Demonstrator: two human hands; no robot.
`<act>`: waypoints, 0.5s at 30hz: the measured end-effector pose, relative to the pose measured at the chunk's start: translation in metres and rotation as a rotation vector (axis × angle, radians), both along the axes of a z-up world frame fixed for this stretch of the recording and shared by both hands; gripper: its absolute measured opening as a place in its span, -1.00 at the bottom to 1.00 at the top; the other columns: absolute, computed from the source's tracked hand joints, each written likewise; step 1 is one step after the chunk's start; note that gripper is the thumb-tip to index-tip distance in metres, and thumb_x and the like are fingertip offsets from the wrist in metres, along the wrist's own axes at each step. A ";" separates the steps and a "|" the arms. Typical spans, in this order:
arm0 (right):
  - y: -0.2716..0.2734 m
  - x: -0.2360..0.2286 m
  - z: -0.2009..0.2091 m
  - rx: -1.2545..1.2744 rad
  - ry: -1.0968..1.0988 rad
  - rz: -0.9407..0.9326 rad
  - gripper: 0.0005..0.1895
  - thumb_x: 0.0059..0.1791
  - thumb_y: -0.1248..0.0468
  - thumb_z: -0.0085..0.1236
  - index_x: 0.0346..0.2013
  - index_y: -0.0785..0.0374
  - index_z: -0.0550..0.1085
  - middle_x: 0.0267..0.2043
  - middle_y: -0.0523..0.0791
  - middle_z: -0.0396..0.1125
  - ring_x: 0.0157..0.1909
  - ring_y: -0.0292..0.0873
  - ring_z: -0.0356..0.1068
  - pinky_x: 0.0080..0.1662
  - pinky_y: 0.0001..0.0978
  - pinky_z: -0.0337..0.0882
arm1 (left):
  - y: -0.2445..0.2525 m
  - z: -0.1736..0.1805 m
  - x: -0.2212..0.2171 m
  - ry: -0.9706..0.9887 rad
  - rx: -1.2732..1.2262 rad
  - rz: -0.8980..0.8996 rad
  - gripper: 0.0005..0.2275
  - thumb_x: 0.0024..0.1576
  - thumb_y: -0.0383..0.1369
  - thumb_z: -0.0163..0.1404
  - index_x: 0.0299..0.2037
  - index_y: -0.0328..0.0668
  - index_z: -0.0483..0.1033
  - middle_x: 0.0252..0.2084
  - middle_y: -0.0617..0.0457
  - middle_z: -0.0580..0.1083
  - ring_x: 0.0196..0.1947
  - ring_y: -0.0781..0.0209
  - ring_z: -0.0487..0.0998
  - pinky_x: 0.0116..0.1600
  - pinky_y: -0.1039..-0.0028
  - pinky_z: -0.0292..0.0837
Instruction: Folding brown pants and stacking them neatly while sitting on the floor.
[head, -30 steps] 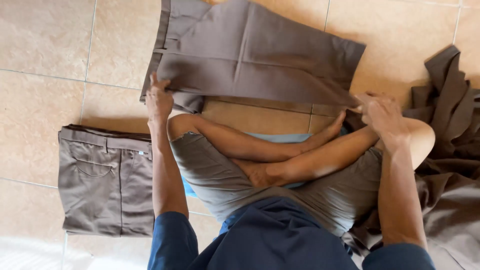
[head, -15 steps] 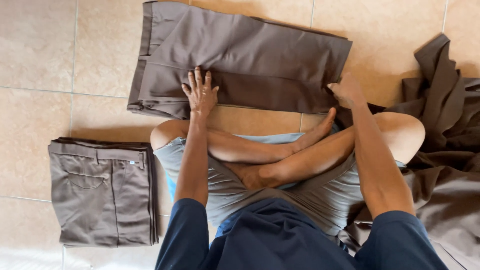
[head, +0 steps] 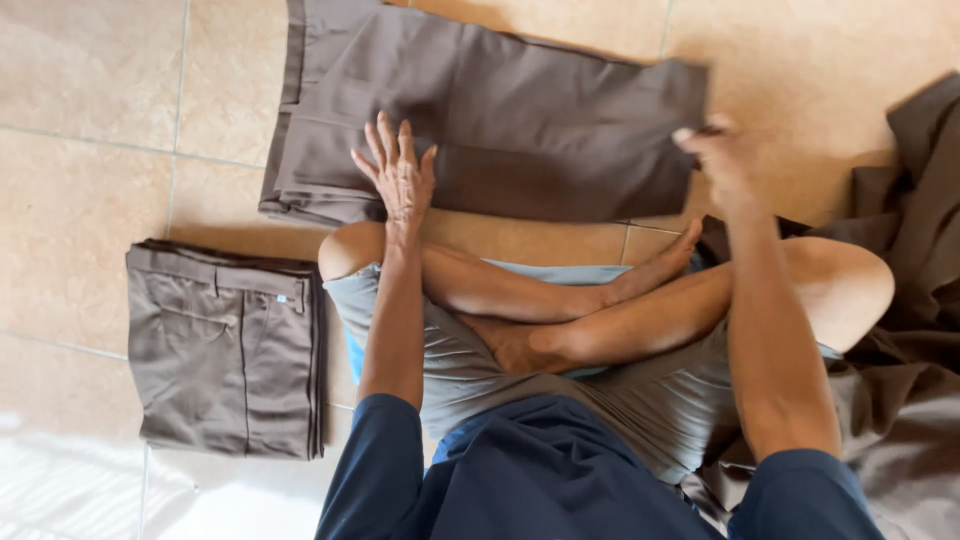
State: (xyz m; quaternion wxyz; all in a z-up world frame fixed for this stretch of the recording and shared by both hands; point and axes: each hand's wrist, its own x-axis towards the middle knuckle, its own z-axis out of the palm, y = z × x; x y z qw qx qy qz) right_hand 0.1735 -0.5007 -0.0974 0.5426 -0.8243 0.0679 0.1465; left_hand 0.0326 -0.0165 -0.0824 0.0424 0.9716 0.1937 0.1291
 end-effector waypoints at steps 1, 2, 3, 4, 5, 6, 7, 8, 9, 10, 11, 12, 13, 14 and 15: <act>-0.013 0.008 -0.010 0.044 0.018 -0.090 -0.51 0.01 0.14 0.40 0.15 0.17 0.43 0.07 -0.02 0.29 0.04 0.14 0.39 -0.10 0.03 0.47 | -0.002 0.008 0.003 -0.141 0.097 -0.046 -0.48 0.24 -0.01 0.09 0.33 -0.09 0.38 0.48 -0.22 0.14 0.49 -0.28 0.04 0.38 -0.43 -0.17; -0.028 0.015 -0.020 0.086 0.036 -0.184 -0.49 0.10 0.07 0.40 0.24 0.05 0.35 0.22 -0.01 0.27 0.06 0.26 0.43 -0.11 0.16 0.55 | -0.005 0.017 0.006 -0.282 0.194 -0.097 -0.54 0.30 0.00 0.00 0.28 -0.09 0.42 0.44 -0.21 0.22 0.47 -0.27 0.10 0.39 -0.36 -0.17; -0.022 0.003 -0.006 0.086 0.038 -0.171 -0.49 0.10 0.07 0.40 0.24 0.05 0.35 0.22 -0.01 0.27 0.06 0.26 0.43 -0.11 0.16 0.55 | -0.007 0.009 0.005 -0.279 0.195 -0.085 -0.54 0.30 0.00 0.00 0.28 -0.09 0.42 0.44 -0.21 0.22 0.47 -0.27 0.10 0.39 -0.36 -0.17; -0.015 -0.007 0.009 -0.023 0.100 -0.122 -0.39 0.12 0.06 0.34 0.33 0.18 0.27 0.31 0.12 0.19 0.19 0.40 0.29 -0.02 0.34 0.41 | -0.006 0.003 0.010 -0.270 0.165 -0.092 -0.52 0.30 0.03 -0.03 0.28 -0.09 0.43 0.43 -0.22 0.24 0.46 -0.29 0.12 0.38 -0.40 -0.16; -0.008 -0.016 0.023 -0.133 0.161 -0.073 -0.29 0.14 0.05 0.28 0.43 0.32 0.20 0.41 0.25 0.11 0.31 0.53 0.15 0.07 0.52 0.28 | -0.006 -0.003 0.015 -0.261 0.134 -0.099 -0.50 0.29 0.06 -0.05 0.28 -0.08 0.44 0.41 -0.24 0.25 0.45 -0.32 0.15 0.36 -0.43 -0.14; -0.006 -0.015 0.038 -0.135 0.155 -0.063 -0.29 0.14 0.05 0.28 0.43 0.32 0.20 0.41 0.25 0.11 0.31 0.53 0.15 0.07 0.52 0.28 | -0.009 -0.004 0.015 -0.265 0.135 -0.088 -0.50 0.29 0.06 -0.05 0.28 -0.08 0.44 0.41 -0.24 0.25 0.45 -0.32 0.15 0.36 -0.43 -0.14; -0.003 -0.014 0.051 -0.077 0.012 -0.108 -0.42 0.03 0.15 0.33 0.27 0.30 0.35 0.20 0.05 0.30 0.12 0.12 0.31 0.03 -0.01 0.38 | -0.012 -0.006 0.015 -0.166 0.123 -0.051 -0.41 0.26 0.12 -0.03 0.36 -0.08 0.32 0.45 -0.25 0.17 0.46 -0.33 0.13 0.34 -0.48 -0.10; -0.002 -0.016 0.064 -0.023 -0.122 -0.152 -0.52 -0.07 0.26 0.39 0.12 0.27 0.51 0.00 -0.16 0.49 -0.07 -0.30 0.46 -0.01 -0.55 0.47 | -0.018 -0.011 0.011 -0.059 0.104 -0.013 -0.30 0.23 0.17 0.00 0.45 -0.08 0.21 0.49 -0.25 0.09 0.47 -0.34 0.11 0.33 -0.53 -0.07; -0.018 -0.007 0.037 -0.028 -0.120 -0.140 -0.52 -0.07 0.26 0.39 0.12 0.27 0.51 0.00 -0.16 0.49 -0.07 -0.30 0.46 -0.01 -0.55 0.47 | -0.020 -0.008 0.012 -0.055 0.098 -0.002 -0.30 0.23 0.17 0.00 0.45 -0.08 0.21 0.49 -0.25 0.09 0.47 -0.34 0.11 0.33 -0.53 -0.07; -0.036 -0.001 0.012 -0.088 -0.084 -0.142 -0.63 -0.04 0.23 0.40 0.00 0.27 0.54 -0.13 -0.18 0.48 -0.21 -0.32 0.43 -0.13 -0.55 0.46 | -0.025 -0.006 0.011 -0.114 0.119 0.006 -0.25 0.19 0.23 0.01 0.41 -0.17 0.23 0.43 -0.28 0.19 0.42 -0.27 0.23 0.31 -0.51 -0.02; -0.054 0.006 -0.013 -0.147 -0.049 -0.144 -0.72 -0.01 0.21 0.41 -0.12 0.28 0.56 -0.25 -0.19 0.46 -0.35 -0.34 0.39 -0.26 -0.54 0.44 | -0.030 -0.003 0.009 -0.172 0.141 0.014 -0.20 0.16 0.28 0.03 0.36 -0.25 0.26 0.37 -0.31 0.29 0.37 -0.19 0.34 0.29 -0.48 0.02; -0.049 0.001 -0.010 -0.152 -0.058 -0.141 -0.72 -0.01 0.21 0.41 -0.12 0.28 0.56 -0.25 -0.19 0.46 -0.35 -0.34 0.39 -0.26 -0.54 0.44 | -0.031 -0.003 0.009 -0.180 0.136 0.019 -0.20 0.16 0.28 0.03 0.36 -0.25 0.26 0.37 -0.31 0.29 0.37 -0.19 0.34 0.29 -0.48 0.02; -0.044 -0.004 -0.006 -0.333 0.072 -0.082 -0.55 0.03 0.02 0.37 -0.22 0.42 0.53 -0.31 -0.04 0.41 -0.37 -0.13 0.38 -0.34 -0.25 0.44 | -0.033 -0.004 0.009 -0.169 0.128 0.018 -0.19 0.17 0.29 -0.03 0.36 -0.32 0.27 0.40 -0.35 0.22 0.37 -0.25 0.31 0.31 -0.48 -0.01; -0.038 -0.009 -0.005 -0.506 0.205 -0.023 -0.29 0.08 -0.18 0.32 -0.31 0.55 0.49 -0.37 0.10 0.36 -0.39 0.07 0.37 -0.42 0.03 0.43 | -0.034 -0.002 0.008 -0.155 0.127 0.016 -0.17 0.18 0.30 -0.09 0.36 -0.38 0.27 0.43 -0.39 0.15 0.38 -0.32 0.28 0.32 -0.48 -0.04; -0.035 -0.003 0.005 -0.506 0.198 -0.020 -0.29 0.08 -0.18 0.32 -0.31 0.55 0.49 -0.37 0.10 0.36 -0.39 0.07 0.37 -0.42 0.03 0.43 | -0.034 0.012 0.016 -0.160 0.128 0.021 -0.17 0.18 0.30 -0.09 0.36 -0.38 0.27 0.43 -0.39 0.15 0.38 -0.32 0.28 0.32 -0.48 -0.04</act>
